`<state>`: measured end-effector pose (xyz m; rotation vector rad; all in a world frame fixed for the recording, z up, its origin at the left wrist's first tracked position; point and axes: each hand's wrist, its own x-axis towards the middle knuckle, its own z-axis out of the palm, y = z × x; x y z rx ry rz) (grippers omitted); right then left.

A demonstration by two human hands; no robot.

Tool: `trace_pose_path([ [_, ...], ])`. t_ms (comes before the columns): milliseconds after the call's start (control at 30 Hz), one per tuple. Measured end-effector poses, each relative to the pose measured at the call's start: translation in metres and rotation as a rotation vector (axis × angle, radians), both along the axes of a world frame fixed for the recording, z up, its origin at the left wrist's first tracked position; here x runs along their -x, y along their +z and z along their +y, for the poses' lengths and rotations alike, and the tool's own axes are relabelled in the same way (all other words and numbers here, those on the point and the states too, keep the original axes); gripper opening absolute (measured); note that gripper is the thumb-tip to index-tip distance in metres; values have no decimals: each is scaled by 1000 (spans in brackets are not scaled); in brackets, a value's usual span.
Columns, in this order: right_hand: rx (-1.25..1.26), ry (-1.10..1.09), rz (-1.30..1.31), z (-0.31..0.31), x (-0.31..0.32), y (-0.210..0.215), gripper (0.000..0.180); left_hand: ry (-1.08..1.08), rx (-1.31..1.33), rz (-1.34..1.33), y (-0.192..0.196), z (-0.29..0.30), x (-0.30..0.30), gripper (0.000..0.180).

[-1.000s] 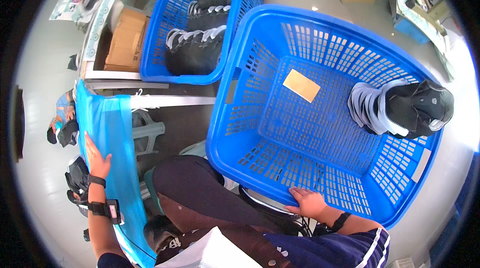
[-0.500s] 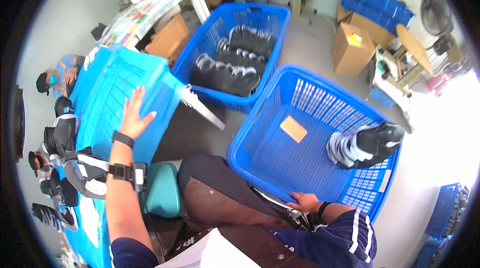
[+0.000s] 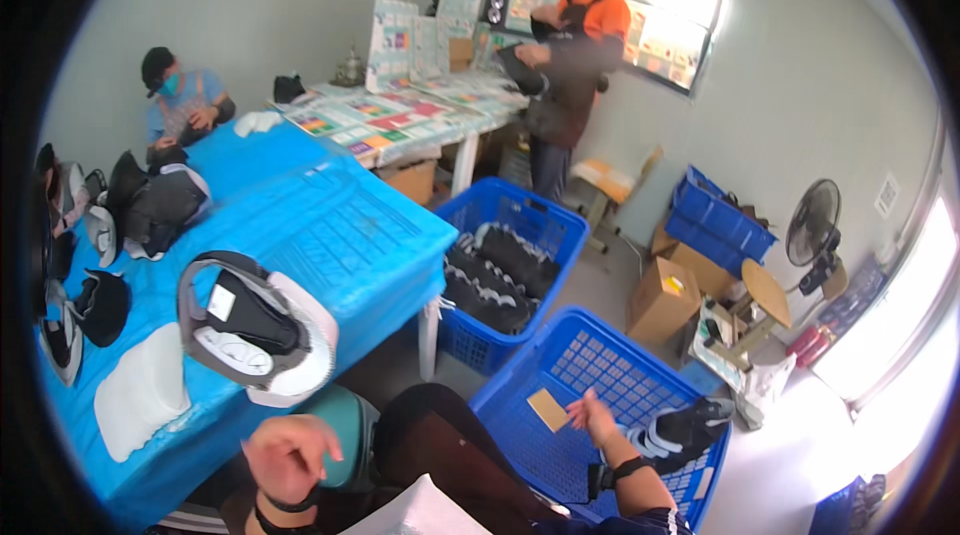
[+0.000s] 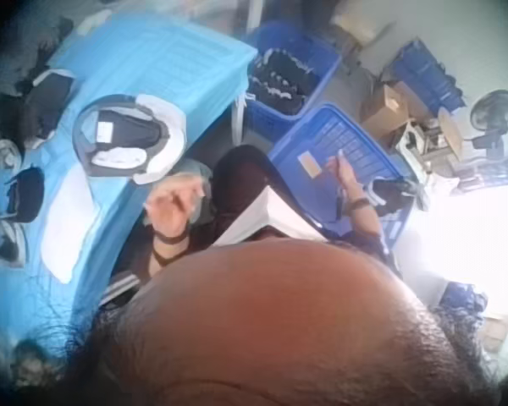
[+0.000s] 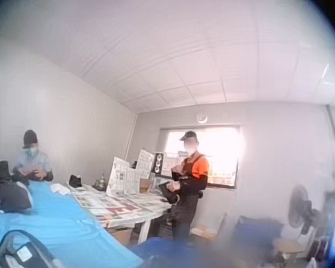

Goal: The person places a lining into the interior of a shoe upper and presses it down by hand before placing the shoe upper into a blue plastic basket.

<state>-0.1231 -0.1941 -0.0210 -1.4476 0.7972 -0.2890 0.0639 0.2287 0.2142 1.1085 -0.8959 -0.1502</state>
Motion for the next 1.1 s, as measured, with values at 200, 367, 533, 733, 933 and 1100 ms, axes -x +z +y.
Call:
trace_pose_path([
  [200, -406, 378, -821, 30, -71, 151, 76, -544, 345, 551, -61, 32, -2, 96],
  [367, -312, 250, -589, 26, 10, 188, 98, -145, 324, 671, -14, 167, 44, 76],
  [533, -197, -282, -466, -33, 171, 170, 87, 98, 606, 491, -44, 283, 82, 83],
  [733, -401, 251, 509, -21, 66, 98, 98, -323, -31, 703, -115, 209, 52, 83],
  [933, 76, 497, 950, 35, 18, -56, 70, -185, -698, 812, -214, 160, 10, 44],
  [1100, 779, 981, 797, 59, 37, -155, 65, 8, -699, 689, -199, 157, 20, 24],
])
